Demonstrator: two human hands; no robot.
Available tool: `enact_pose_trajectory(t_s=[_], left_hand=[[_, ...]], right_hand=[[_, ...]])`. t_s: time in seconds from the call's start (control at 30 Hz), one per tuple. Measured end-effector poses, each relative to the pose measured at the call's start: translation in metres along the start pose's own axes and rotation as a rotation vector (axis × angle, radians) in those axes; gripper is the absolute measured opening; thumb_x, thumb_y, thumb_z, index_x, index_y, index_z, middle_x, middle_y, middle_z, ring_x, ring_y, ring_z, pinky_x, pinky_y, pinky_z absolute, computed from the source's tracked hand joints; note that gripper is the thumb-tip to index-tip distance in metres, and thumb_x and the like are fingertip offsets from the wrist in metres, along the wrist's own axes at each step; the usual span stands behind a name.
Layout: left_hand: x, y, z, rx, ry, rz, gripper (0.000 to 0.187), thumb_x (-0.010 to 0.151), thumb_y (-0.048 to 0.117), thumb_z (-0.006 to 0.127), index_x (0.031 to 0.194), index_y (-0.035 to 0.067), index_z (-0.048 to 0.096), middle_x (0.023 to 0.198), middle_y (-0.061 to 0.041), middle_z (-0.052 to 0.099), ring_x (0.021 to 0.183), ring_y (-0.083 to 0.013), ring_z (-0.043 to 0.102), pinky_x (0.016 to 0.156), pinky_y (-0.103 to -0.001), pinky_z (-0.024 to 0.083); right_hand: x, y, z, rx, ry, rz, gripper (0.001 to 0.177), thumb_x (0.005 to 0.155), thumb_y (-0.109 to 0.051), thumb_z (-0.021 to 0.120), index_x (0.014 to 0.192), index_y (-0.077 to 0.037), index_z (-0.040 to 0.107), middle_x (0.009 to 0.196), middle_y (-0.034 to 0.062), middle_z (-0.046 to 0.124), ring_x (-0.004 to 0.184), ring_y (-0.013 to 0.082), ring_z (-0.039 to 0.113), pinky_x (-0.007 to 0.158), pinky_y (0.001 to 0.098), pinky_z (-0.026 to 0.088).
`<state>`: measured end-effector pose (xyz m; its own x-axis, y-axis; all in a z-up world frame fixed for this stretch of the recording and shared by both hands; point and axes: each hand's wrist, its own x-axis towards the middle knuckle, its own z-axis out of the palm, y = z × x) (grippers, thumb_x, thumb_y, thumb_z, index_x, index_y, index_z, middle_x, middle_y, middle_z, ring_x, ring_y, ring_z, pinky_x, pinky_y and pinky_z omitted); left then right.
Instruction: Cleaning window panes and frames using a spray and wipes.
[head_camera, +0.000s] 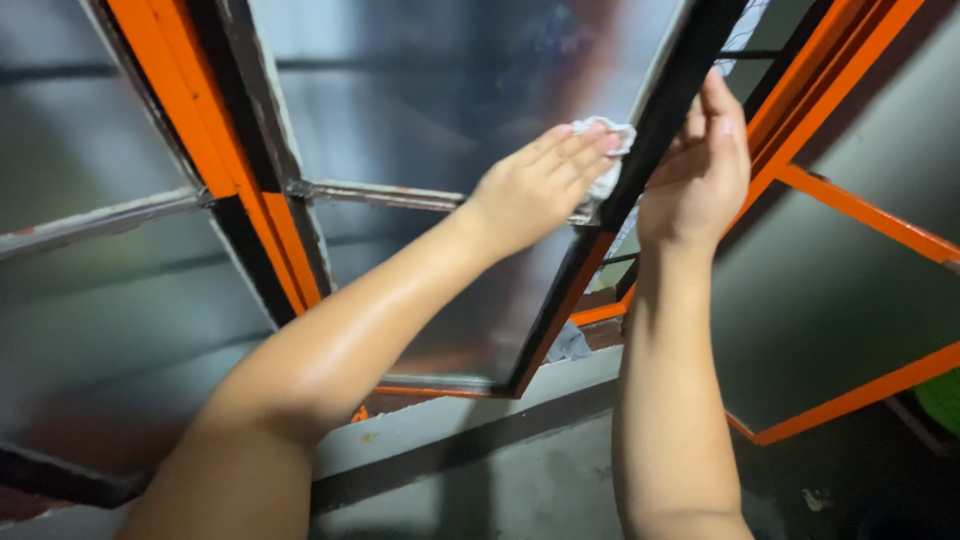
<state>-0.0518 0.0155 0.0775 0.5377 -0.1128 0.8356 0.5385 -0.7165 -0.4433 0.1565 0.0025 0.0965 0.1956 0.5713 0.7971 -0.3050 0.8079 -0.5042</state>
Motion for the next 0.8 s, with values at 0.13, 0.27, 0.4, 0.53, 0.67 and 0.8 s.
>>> enact_pose_trajectory(t_s=[0.13,0.27,0.4,0.53,0.67,0.8], left_hand=[[-0.038,-0.028,-0.058,0.088,0.042,-0.102,0.028,0.096,0.009,0.065,0.121,0.002,0.073,0.131,-0.012,0.07,0.124,-0.025,0.064,0.108,-0.04,0.049],[-0.121,-0.093,-0.093,0.446,-0.045,-0.396,0.023,0.104,-0.002,0.066,0.126,-0.006,0.072,0.126,-0.022,0.07,0.118,-0.0345,0.067,0.101,-0.041,0.053],[-0.117,-0.072,-0.113,0.537,-0.016,-0.482,0.034,0.1,0.004,0.066,0.132,-0.007,0.067,0.137,-0.024,0.065,0.133,-0.0385,0.061,0.116,-0.046,0.044],[-0.13,-0.031,-0.082,0.621,-0.093,-0.78,0.038,0.104,0.008,0.061,0.132,-0.017,0.059,0.138,-0.035,0.06,0.133,-0.0462,0.056,0.12,-0.051,0.034],[-0.134,0.004,-0.072,0.625,-0.272,-0.95,0.037,0.1,0.004,0.053,0.129,-0.019,0.059,0.131,-0.038,0.061,0.132,-0.0457,0.057,0.123,-0.05,0.033],[-0.113,0.014,-0.044,0.631,-0.254,-1.011,0.036,0.098,0.004,0.051,0.126,-0.017,0.059,0.13,-0.036,0.062,0.13,-0.0455,0.058,0.121,-0.051,0.034]], right_hand=[[-0.001,-0.004,0.006,0.056,-0.028,-0.007,0.048,0.114,-0.025,0.041,0.151,0.005,0.051,0.148,0.0138,0.063,0.135,0.0217,0.061,0.117,0.0363,0.046],[-0.006,0.0,0.004,-0.011,-0.036,-0.049,0.048,0.118,-0.026,0.044,0.154,0.004,0.053,0.138,0.0153,0.065,0.125,0.0223,0.062,0.109,0.038,0.047],[-0.005,-0.011,0.027,0.063,-0.153,-0.052,0.052,0.115,-0.03,0.04,0.155,0.001,0.05,0.147,0.0151,0.064,0.136,0.0232,0.062,0.117,0.0372,0.046],[-0.009,-0.008,0.016,0.038,-0.084,-0.026,0.051,0.118,-0.03,0.042,0.157,0.002,0.049,0.151,0.0163,0.062,0.138,0.0251,0.06,0.12,0.0396,0.045],[-0.018,-0.011,0.011,-0.009,-0.125,-0.041,0.048,0.12,-0.032,0.045,0.156,0.0,0.047,0.157,0.0152,0.059,0.143,0.0234,0.054,0.124,0.0373,0.041],[-0.041,-0.004,0.01,0.012,-0.088,0.02,0.052,0.115,-0.034,0.046,0.157,-0.003,0.046,0.154,0.0173,0.061,0.14,0.0268,0.059,0.123,0.041,0.046]])
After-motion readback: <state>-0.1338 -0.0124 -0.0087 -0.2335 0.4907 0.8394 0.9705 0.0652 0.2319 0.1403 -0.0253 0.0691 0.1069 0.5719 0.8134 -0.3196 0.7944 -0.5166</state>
